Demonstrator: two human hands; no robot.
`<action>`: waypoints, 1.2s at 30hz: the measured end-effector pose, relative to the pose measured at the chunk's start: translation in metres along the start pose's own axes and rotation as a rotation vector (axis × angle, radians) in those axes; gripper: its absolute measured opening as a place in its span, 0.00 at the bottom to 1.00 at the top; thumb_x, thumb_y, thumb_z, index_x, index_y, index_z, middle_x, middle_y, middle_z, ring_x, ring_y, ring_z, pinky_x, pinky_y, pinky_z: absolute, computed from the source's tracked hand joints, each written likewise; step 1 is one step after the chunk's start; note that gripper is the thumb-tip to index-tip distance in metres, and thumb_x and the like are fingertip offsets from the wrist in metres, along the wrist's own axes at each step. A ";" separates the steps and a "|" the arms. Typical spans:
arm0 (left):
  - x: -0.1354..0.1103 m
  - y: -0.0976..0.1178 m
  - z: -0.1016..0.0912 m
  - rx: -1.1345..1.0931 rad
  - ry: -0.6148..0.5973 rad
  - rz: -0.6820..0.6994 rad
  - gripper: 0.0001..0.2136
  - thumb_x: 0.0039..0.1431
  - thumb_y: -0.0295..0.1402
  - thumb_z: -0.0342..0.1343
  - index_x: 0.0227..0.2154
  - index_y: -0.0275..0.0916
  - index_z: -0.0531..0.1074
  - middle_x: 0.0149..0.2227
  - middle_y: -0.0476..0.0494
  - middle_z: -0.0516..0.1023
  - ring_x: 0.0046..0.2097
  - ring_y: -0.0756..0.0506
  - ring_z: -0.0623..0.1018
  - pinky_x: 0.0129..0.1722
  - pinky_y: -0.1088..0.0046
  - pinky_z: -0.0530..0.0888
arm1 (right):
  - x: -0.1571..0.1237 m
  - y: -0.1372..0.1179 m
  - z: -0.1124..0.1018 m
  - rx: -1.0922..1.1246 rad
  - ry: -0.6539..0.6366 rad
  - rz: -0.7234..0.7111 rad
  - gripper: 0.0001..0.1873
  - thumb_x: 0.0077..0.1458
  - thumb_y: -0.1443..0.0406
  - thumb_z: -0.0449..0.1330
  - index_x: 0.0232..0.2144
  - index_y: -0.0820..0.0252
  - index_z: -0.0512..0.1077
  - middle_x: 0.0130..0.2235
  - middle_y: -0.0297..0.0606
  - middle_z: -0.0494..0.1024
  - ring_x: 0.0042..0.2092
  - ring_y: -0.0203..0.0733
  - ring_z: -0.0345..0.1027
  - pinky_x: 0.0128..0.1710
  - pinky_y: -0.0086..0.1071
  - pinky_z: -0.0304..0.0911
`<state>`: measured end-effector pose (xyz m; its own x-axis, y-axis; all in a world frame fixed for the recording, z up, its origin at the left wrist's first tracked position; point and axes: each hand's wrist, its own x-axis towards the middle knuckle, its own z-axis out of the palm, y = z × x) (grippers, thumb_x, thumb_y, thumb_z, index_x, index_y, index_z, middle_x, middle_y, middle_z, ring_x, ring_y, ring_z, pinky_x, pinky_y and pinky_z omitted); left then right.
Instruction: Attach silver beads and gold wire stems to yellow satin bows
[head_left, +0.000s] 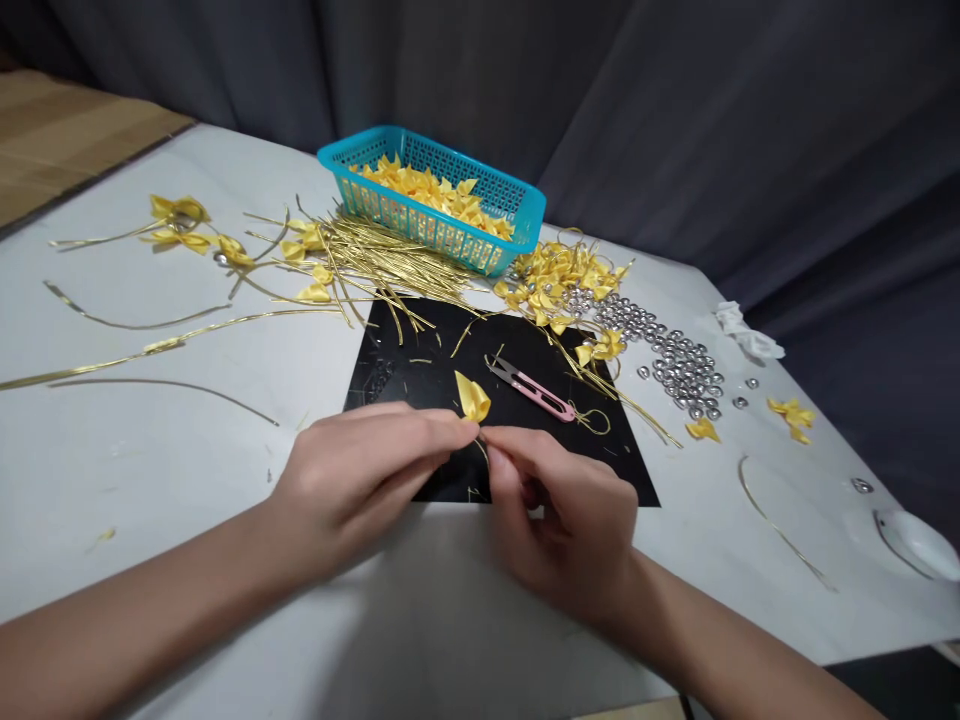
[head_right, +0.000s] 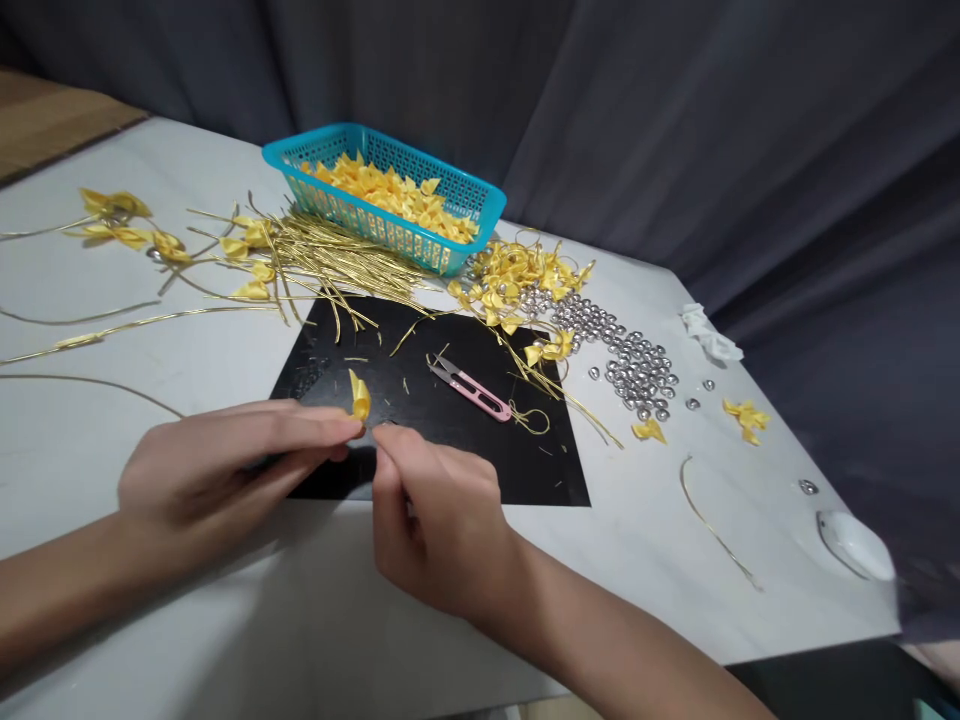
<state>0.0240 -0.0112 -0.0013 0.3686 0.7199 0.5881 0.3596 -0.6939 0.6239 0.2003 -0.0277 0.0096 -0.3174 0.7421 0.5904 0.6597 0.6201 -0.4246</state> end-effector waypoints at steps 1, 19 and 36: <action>0.000 0.000 0.000 0.021 0.002 0.029 0.10 0.57 0.21 0.52 0.38 0.38 0.75 0.37 0.47 0.82 0.35 0.53 0.80 0.37 0.83 0.75 | -0.001 0.001 0.000 0.016 0.007 -0.018 0.08 0.52 0.74 0.53 0.35 0.63 0.69 0.22 0.29 0.72 0.17 0.24 0.54 0.16 0.20 0.52; 0.000 0.015 0.011 0.006 0.170 -0.044 0.07 0.56 0.22 0.55 0.34 0.38 0.73 0.32 0.47 0.81 0.33 0.51 0.78 0.34 0.79 0.75 | 0.004 0.002 0.002 0.167 0.070 -0.008 0.09 0.53 0.76 0.53 0.35 0.63 0.68 0.25 0.31 0.74 0.19 0.24 0.59 0.19 0.19 0.56; 0.005 0.011 0.019 -0.305 0.202 -0.499 0.11 0.51 0.27 0.60 0.39 0.42 0.71 0.36 0.50 0.78 0.37 0.51 0.78 0.38 0.79 0.76 | 0.006 0.011 0.006 0.058 -0.018 -0.102 0.07 0.53 0.75 0.53 0.33 0.63 0.69 0.29 0.32 0.76 0.26 0.27 0.69 0.28 0.19 0.63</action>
<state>0.0460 -0.0158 -0.0012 0.0391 0.9662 0.2548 0.1745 -0.2576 0.9504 0.2015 -0.0151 0.0046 -0.3934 0.6782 0.6207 0.5828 0.7062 -0.4021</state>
